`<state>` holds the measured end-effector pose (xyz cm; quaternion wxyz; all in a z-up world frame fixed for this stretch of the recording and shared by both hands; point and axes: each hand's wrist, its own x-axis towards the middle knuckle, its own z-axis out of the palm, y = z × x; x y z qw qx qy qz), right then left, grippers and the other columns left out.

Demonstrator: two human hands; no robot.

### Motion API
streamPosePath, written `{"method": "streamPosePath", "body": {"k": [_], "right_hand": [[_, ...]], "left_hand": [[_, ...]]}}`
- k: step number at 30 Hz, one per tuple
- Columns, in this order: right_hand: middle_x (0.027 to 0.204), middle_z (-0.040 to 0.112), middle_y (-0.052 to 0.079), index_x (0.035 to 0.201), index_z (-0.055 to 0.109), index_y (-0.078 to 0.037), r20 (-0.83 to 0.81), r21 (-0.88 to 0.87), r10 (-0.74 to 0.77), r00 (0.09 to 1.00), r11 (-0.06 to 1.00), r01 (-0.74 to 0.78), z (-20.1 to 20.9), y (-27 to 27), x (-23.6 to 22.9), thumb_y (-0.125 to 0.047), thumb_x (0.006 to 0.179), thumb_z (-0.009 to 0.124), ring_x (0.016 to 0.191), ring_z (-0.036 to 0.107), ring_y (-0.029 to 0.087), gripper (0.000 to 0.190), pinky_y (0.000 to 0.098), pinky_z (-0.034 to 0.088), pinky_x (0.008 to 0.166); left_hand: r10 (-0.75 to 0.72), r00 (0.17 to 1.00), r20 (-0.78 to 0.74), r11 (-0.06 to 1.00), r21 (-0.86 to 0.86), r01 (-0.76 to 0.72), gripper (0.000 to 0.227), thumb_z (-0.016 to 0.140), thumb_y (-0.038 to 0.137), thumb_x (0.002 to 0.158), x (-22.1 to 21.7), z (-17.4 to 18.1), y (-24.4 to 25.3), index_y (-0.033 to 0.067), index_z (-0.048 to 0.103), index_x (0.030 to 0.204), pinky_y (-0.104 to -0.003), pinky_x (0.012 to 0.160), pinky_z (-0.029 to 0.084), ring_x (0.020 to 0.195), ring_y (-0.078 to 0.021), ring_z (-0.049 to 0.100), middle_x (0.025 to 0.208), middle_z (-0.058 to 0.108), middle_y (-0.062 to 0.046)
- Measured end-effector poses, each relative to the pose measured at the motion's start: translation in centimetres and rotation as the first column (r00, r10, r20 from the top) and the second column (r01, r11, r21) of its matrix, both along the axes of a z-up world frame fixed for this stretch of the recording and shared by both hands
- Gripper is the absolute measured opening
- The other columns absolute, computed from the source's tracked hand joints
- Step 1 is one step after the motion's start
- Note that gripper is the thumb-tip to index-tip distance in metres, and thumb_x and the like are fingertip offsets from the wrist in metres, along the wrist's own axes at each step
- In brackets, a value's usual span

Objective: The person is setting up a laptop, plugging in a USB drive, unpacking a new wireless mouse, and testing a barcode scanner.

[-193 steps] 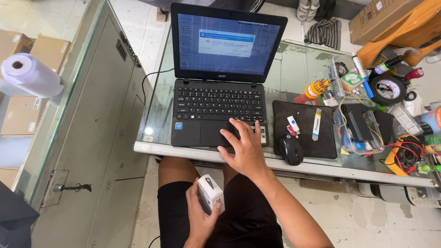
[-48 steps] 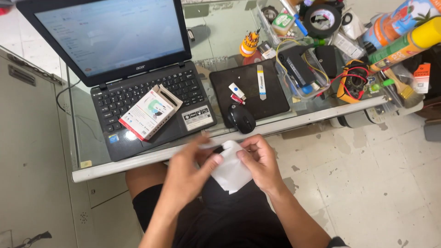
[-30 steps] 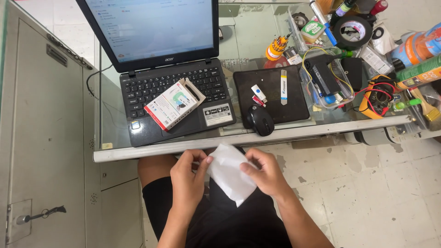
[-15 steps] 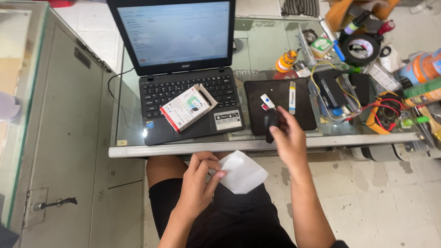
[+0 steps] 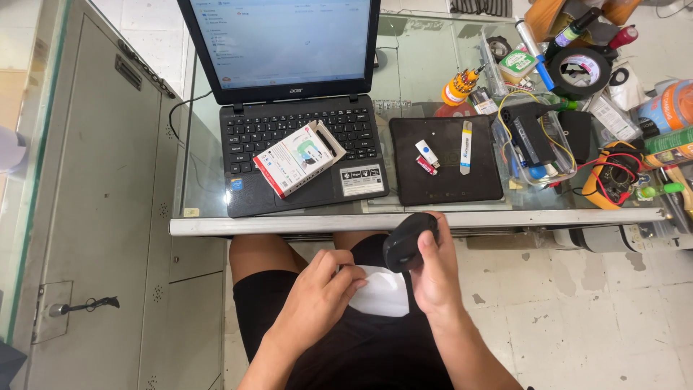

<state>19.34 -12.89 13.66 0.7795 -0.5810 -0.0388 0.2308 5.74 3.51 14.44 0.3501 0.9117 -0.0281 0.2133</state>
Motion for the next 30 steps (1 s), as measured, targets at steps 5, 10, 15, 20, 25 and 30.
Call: {"method": "streamPosePath", "body": {"k": [5, 10, 15, 20, 25, 30], "right_hand": [[0.1, 0.062, 0.013, 0.13, 0.046, -0.013, -0.044, -0.007, -0.037, 0.998, 0.999, 0.037, 1.5, 1.3, -1.0, -0.05, 0.093, 0.061, 0.08, 0.069, 0.029, 0.054, 0.0326, 0.055, 0.055], [0.097, 0.064, 0.013, 0.142, 0.04, -0.022, -0.07, -0.024, -0.011, 0.998, 1.0, 0.009, 2.6, 1.5, -1.2, -0.048, 0.091, 0.062, 0.069, 0.074, 0.037, 0.062, 0.0349, 0.059, 0.046], [0.121, 0.059, 0.021, 0.142, 0.029, -0.008, 0.4, -0.203, 0.197, 0.895, 0.971, -0.124, 2.5, 0.8, -2.1, -0.024, 0.099, 0.06, 0.104, 0.067, 0.026, 0.056, 0.0363, 0.056, 0.095], [0.127, 0.061, 0.015, 0.138, 0.045, -0.005, 0.408, -0.409, 0.544, 0.733, 0.827, -0.386, 2.9, -0.5, -0.9, -0.03, 0.097, 0.065, 0.109, 0.067, 0.023, 0.052, 0.0319, 0.059, 0.091], [0.133, 0.067, 0.009, 0.142, 0.05, -0.011, 0.304, -0.631, 0.787, 0.536, 0.588, -0.506, 4.2, 0.2, 0.2, -0.043, 0.098, 0.057, 0.115, 0.069, 0.023, 0.054, 0.0336, 0.053, 0.097], [0.119, 0.067, 0.006, 0.134, 0.048, -0.011, 0.143, -0.581, 0.739, 0.658, 0.601, -0.549, 2.8, 0.6, 0.0, -0.045, 0.086, 0.071, 0.098, 0.069, 0.016, 0.063, 0.0284, 0.056, 0.073]], "left_hand": [[-0.059, 0.997, -0.041, 0.984, -0.17, 0.051, 0.004, 0.059, 0.007, 0.102, -0.8, 0.1, 0.3, 0.0027, 0.058, 0.103, -0.036, 0.069, 0.051, 0.086, -0.0265, 0.058, 0.106, 0.056, -0.01], [-0.107, 0.993, -0.05, 0.982, -0.161, 0.098, 0.003, 0.055, 0.005, 0.103, -0.9, 0.7, 0.3, 0.0029, 0.055, 0.101, -0.036, 0.071, 0.05, 0.084, -0.026, 0.055, 0.097, 0.062, -0.009], [-0.124, 0.966, -0.227, 0.992, 0.006, 0.129, 0.043, 0.056, -0.018, 0.079, -1.5, 1.6, -0.1, 0.01, 0.053, 0.111, -0.041, 0.06, 0.052, 0.093, -0.0312, 0.053, 0.12, 0.056, -0.018], [-0.125, 0.947, -0.297, 0.989, -0.111, 0.096, 0.028, 0.052, -0.007, 0.093, -2.4, 0.7, 0.2, 0.0118, 0.05, 0.113, -0.038, 0.064, 0.05, 0.088, -0.031, 0.051, 0.108, 0.048, -0.016], [-0.157, 0.939, -0.305, 0.961, -0.267, 0.073, 0.012, 0.052, 0.01, 0.104, -2.8, 0.6, 0.3, 0.0114, 0.047, 0.116, -0.038, 0.065, 0.05, 0.089, -0.0309, 0.057, 0.12, 0.052, -0.018], [-0.177, 0.948, -0.266, 0.843, -0.538, 0.006, 0.021, 0.037, 0.027, 0.11, -2.7, -0.5, -0.2, 0.0081, 0.045, 0.106, -0.036, 0.084, 0.047, 0.105, -0.0269, 0.057, 0.114, 0.053, -0.017]]}}
